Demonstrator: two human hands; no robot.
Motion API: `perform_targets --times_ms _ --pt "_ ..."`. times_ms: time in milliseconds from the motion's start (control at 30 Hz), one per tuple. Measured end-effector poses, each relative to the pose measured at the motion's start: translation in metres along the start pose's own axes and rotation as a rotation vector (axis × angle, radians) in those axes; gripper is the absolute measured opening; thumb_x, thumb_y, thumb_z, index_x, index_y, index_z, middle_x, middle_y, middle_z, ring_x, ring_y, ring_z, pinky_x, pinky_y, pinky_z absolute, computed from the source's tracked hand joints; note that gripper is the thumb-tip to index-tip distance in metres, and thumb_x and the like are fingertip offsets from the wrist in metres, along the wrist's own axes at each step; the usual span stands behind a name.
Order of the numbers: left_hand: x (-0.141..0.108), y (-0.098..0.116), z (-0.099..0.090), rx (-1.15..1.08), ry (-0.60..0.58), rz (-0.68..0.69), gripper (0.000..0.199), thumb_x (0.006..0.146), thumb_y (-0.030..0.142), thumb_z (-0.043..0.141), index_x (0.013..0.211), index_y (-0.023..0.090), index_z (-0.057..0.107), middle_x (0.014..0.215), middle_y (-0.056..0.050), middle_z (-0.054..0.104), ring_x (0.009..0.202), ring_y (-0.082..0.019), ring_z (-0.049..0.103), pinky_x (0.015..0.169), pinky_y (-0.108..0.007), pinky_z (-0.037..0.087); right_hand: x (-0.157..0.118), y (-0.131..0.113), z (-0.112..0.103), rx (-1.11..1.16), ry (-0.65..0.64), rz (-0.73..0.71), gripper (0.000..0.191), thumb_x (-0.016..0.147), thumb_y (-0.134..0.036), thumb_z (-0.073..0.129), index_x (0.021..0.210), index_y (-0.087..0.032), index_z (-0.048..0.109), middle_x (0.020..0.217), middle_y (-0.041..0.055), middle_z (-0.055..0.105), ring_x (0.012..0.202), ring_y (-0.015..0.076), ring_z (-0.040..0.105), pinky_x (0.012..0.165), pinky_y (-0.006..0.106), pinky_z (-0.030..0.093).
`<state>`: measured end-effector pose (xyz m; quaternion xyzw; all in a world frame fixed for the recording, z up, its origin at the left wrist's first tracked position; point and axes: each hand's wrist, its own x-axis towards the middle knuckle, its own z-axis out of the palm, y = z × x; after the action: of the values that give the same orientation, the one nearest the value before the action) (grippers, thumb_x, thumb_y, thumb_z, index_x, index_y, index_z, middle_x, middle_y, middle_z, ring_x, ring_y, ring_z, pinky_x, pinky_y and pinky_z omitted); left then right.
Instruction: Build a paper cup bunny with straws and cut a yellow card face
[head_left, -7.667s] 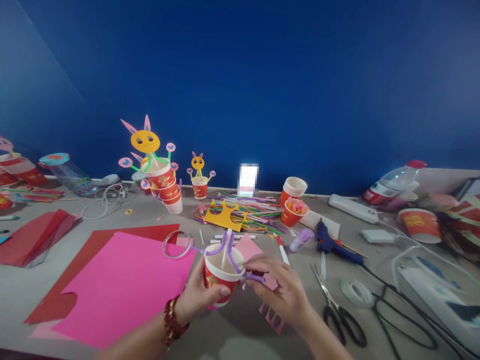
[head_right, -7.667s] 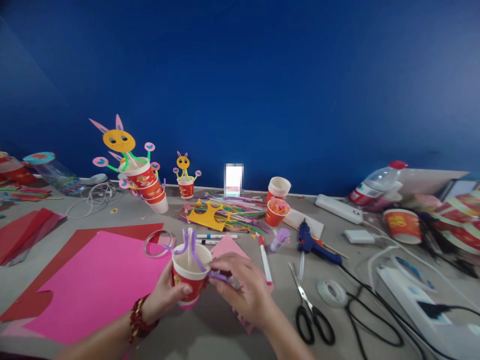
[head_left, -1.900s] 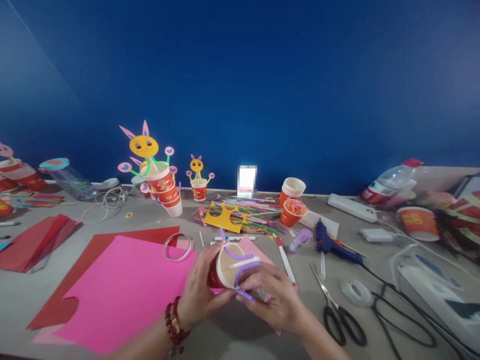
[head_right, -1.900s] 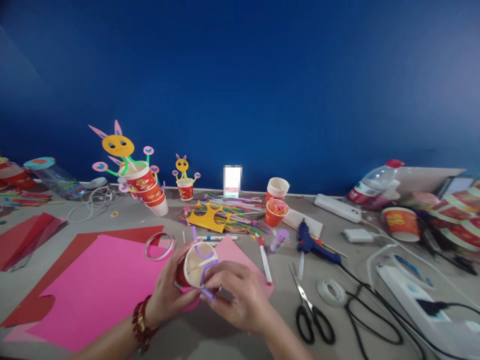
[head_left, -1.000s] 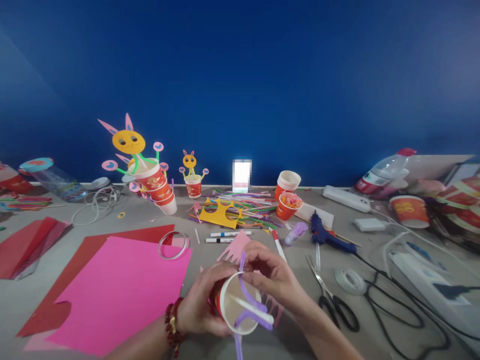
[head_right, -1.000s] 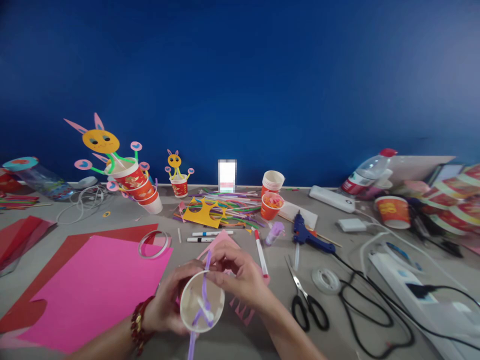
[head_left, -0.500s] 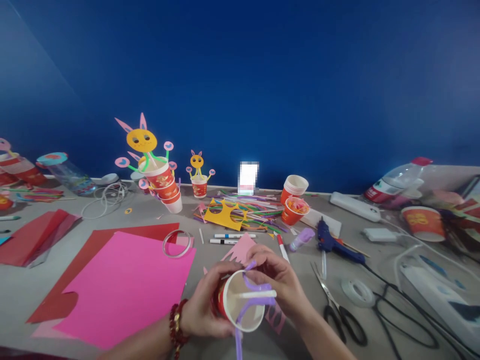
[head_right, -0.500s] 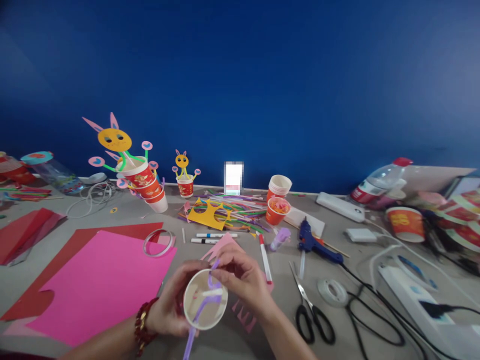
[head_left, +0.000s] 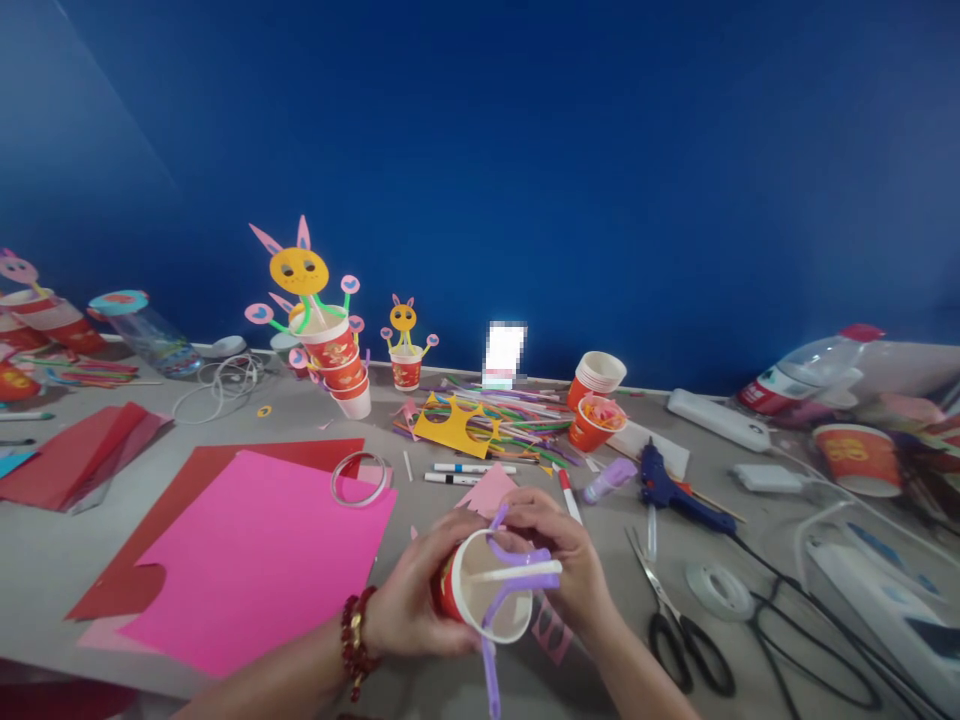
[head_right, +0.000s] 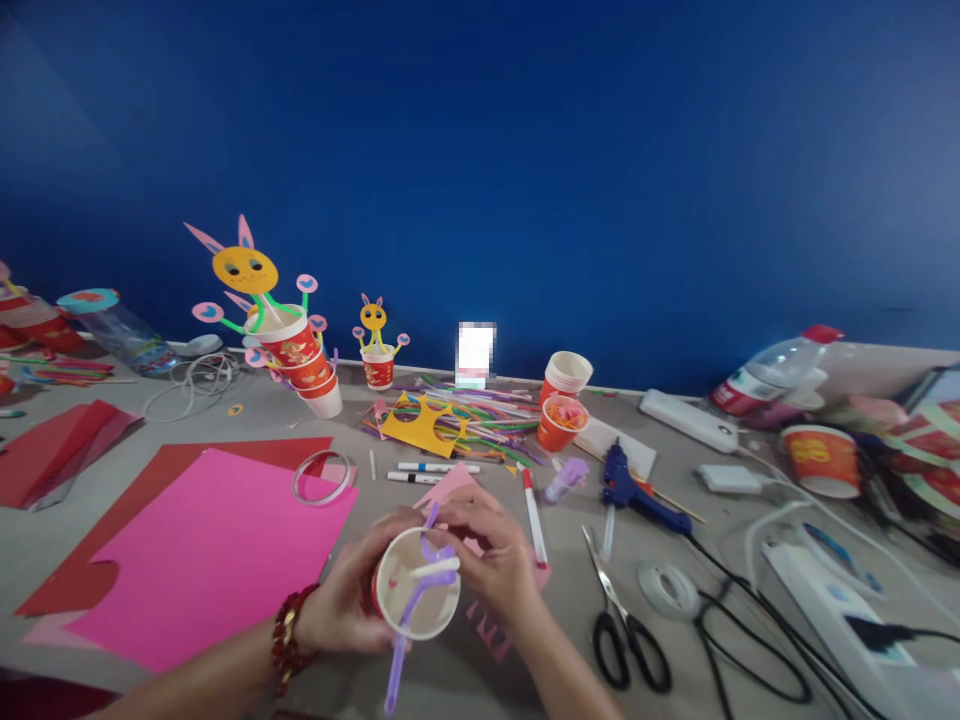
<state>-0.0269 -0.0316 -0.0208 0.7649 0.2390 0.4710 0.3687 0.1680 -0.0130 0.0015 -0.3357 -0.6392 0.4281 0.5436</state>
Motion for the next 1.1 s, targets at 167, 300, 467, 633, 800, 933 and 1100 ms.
perform_targets --times_ms 167,300,467,633,800,933,1100 --pt "0.001 0.0 -0.002 0.045 0.036 -0.004 0.073 0.075 0.058 0.074 0.135 0.025 0.049 0.117 -0.014 0.065 0.107 -0.032 0.064 0.092 -0.044 0.053 -0.001 -0.006 -0.006 -0.099 -0.04 -0.073 0.018 0.09 -0.027 0.065 0.107 -0.023 0.068 0.098 0.007 0.065 0.077 0.0184 0.062 0.064 0.028 0.053" --pt "-0.001 -0.003 -0.004 0.107 0.093 -0.073 0.072 0.074 0.055 0.076 0.133 0.025 0.048 0.117 -0.013 0.063 0.105 -0.031 0.063 0.09 -0.044 0.052 -0.002 -0.018 -0.013 -0.232 -0.095 -0.317 0.015 0.084 -0.019 0.058 0.098 -0.022 0.061 0.092 0.0068 0.063 0.086 0.023 0.062 0.074 0.034 0.053" --pt "-0.004 -0.006 -0.005 0.147 0.154 -0.081 0.073 0.075 0.041 0.079 0.137 0.029 0.043 0.124 -0.011 0.06 0.111 -0.03 0.06 0.094 -0.043 0.05 -0.002 -0.031 -0.01 -0.453 -0.247 -0.565 0.024 0.078 -0.02 0.064 0.102 -0.021 0.065 0.093 0.0076 0.07 0.091 0.026 0.066 0.089 0.043 0.052" --pt "-0.005 -0.006 -0.003 0.192 0.188 -0.117 0.071 0.076 0.04 0.077 0.136 0.028 0.042 0.126 -0.011 0.058 0.114 -0.029 0.059 0.098 -0.044 0.048 -0.006 -0.027 -0.006 -0.507 -0.281 -0.692 0.015 0.085 -0.016 0.067 0.1 -0.018 0.067 0.084 0.0051 0.072 0.081 0.0206 0.066 0.085 0.04 0.054" --pt "-0.007 -0.01 -0.004 0.226 0.201 -0.106 0.076 0.074 0.053 0.078 0.135 0.026 0.042 0.123 -0.013 0.06 0.111 -0.03 0.061 0.093 -0.044 0.051 -0.009 -0.026 -0.007 -0.484 -0.279 -0.706 0.011 0.09 -0.014 0.062 0.099 -0.017 0.068 0.086 0.0066 0.074 0.084 0.0201 0.069 0.086 0.038 0.055" --pt "-0.007 -0.01 -0.006 0.265 0.225 -0.057 0.082 0.069 0.065 0.076 0.134 0.025 0.045 0.119 -0.013 0.062 0.106 -0.031 0.063 0.089 -0.043 0.052 -0.007 -0.027 -0.007 -0.447 -0.318 -0.653 0.012 0.091 -0.018 0.063 0.102 -0.02 0.068 0.084 0.0058 0.075 0.08 0.0198 0.069 0.084 0.039 0.056" --pt "-0.006 -0.006 -0.006 0.294 0.316 -0.045 0.077 0.072 0.068 0.072 0.13 0.024 0.049 0.113 -0.011 0.064 0.099 -0.028 0.065 0.084 -0.04 0.053 -0.009 -0.024 -0.004 -0.419 -0.252 -0.647 0.019 0.089 -0.016 0.064 0.106 -0.023 0.069 0.082 0.0057 0.074 0.079 0.0218 0.069 0.081 0.041 0.058"
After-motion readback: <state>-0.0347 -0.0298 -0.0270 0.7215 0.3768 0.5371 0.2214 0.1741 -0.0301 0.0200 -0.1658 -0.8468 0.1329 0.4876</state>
